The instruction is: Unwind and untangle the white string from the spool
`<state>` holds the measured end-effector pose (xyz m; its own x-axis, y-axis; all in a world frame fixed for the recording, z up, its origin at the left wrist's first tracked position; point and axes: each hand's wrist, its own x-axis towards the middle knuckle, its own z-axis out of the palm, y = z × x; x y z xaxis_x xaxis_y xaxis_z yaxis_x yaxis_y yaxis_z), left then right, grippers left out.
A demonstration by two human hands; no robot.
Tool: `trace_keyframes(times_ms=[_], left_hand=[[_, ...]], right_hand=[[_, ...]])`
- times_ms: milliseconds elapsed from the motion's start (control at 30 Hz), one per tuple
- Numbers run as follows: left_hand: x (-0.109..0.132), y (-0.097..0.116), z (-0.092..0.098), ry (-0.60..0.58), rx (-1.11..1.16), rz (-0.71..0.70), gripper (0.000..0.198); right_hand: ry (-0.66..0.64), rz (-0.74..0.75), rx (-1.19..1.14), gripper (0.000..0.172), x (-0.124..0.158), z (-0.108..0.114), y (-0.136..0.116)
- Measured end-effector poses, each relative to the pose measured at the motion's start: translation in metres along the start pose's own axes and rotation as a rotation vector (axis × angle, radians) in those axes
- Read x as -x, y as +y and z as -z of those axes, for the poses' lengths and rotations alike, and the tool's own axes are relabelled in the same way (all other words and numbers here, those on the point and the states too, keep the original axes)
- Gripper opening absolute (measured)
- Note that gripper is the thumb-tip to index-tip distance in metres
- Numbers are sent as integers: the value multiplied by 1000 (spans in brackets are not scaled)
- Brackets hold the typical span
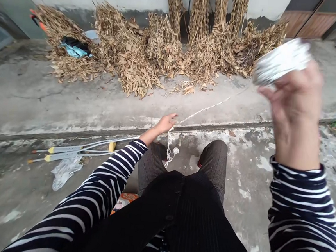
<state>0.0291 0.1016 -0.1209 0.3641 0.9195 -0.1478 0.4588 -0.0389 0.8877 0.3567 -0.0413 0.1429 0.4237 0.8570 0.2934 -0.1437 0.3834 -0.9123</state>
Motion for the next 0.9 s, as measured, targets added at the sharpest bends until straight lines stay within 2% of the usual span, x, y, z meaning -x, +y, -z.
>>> trace_keyframes(times_ms=[33,67,133,233,300,367,500,600,733,900], left_hand=[[-4,16,-7,-3,30,-41,46],[-6,33,-14,-28,98,-89,52],[-1,70,-29,-119,335,-197,59],[17,113,-43,-245,658,-307,59],[29,126,-46,-245,712,-308,50],[39,126,-47,-194,690,-263,34],[57,101,-55,-111,604,-129,12],[69,82,-64,-104,578,-85,14],[81,65,-70,-61,542,-68,15],[91,55,-67,-70,550,34,16]], right_hand=[[-50,-68,3,45,13,-16,5],[-122,-199,-11,49,24,-31,13],[-155,-361,-69,50,40,-52,34],[-178,-461,-107,49,48,-64,70],[-174,-478,-124,48,52,-63,93],[-179,-499,-137,48,58,-59,113],[-143,-594,-186,51,82,-51,140],[-112,-666,-259,45,101,-49,151],[-110,-690,-313,40,118,-49,157],[-119,-695,-277,46,127,-49,158]])
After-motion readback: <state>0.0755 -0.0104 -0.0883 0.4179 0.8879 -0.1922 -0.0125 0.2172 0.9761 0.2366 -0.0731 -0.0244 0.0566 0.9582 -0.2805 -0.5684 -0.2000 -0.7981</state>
